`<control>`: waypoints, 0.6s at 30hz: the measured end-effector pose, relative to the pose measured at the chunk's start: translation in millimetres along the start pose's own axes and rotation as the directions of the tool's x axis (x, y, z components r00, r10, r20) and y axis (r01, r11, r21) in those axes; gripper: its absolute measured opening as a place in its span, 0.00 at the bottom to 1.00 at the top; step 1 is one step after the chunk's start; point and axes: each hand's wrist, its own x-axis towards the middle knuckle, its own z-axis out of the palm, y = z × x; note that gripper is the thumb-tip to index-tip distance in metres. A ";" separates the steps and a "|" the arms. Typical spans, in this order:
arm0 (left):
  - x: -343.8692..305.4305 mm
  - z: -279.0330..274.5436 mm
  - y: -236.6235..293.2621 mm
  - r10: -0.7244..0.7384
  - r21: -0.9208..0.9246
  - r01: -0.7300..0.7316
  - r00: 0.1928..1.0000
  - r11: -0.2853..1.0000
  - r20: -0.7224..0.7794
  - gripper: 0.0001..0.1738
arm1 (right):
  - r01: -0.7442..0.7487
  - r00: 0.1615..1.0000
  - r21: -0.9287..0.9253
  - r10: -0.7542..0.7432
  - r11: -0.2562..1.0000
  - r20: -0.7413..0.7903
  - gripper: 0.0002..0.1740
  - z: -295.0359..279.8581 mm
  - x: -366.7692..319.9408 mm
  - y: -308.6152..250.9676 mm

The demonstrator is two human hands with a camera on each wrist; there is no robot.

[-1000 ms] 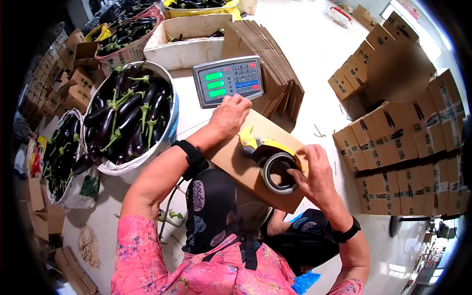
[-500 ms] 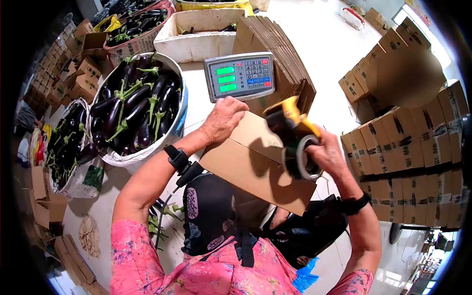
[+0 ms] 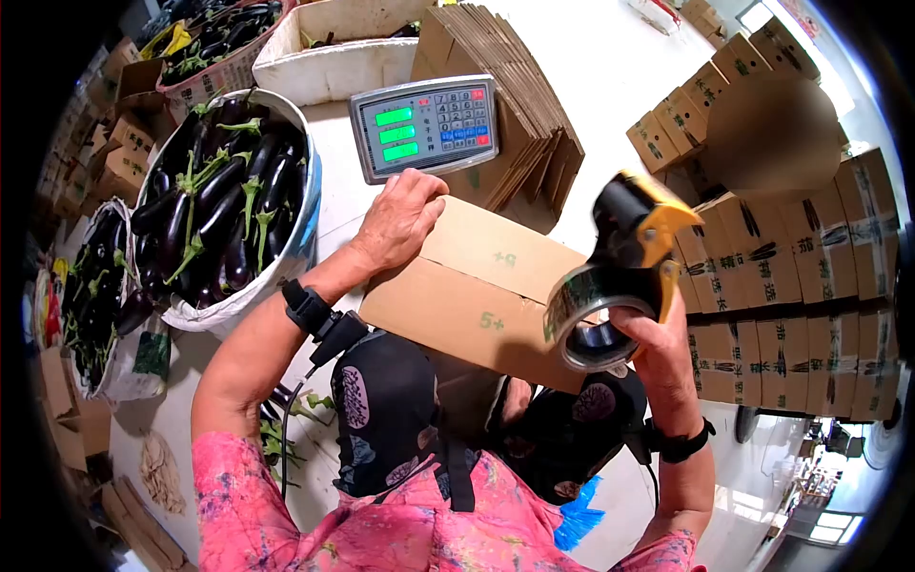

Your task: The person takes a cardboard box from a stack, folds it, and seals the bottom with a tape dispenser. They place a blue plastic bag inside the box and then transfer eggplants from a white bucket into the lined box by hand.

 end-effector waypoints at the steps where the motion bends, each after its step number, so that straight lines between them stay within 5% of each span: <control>1: -0.3 0.5 -0.7 -0.016 -0.021 0.016 1.000 1.000 0.011 0.13 | 0.041 0.999 0.012 -0.041 0.999 0.002 0.38 2.2 0.8 -1.0; 3: -0.5 -0.1 1.0 -0.059 -0.021 0.060 0.998 0.998 0.032 0.13 | 0.125 0.992 0.033 -0.125 0.992 -0.001 0.38 5.5 4.3 -6.4; 7: -0.3 0.0 2.8 -0.065 -0.025 0.066 0.997 0.998 0.050 0.13 | 0.099 0.994 -0.313 -0.080 0.945 0.074 0.32 20.6 33.9 5.3; 11: -0.6 -2.5 1.8 -0.019 -0.058 0.020 1.000 0.998 0.022 0.11 | 0.051 0.993 -0.389 -0.006 0.920 0.117 0.28 40.9 45.6 26.0; 14: 2.3 0.3 -1.3 0.012 -0.089 -0.014 1.000 0.996 -0.020 0.11 | 0.232 0.972 -0.540 -0.173 0.809 0.158 0.29 38.9 44.3 23.4; 18: 0.8 4.6 -4.7 -0.009 -0.105 0.004 0.999 0.994 -0.042 0.11 | 0.212 0.972 -0.371 -0.156 0.904 0.175 0.38 43.7 37.1 26.1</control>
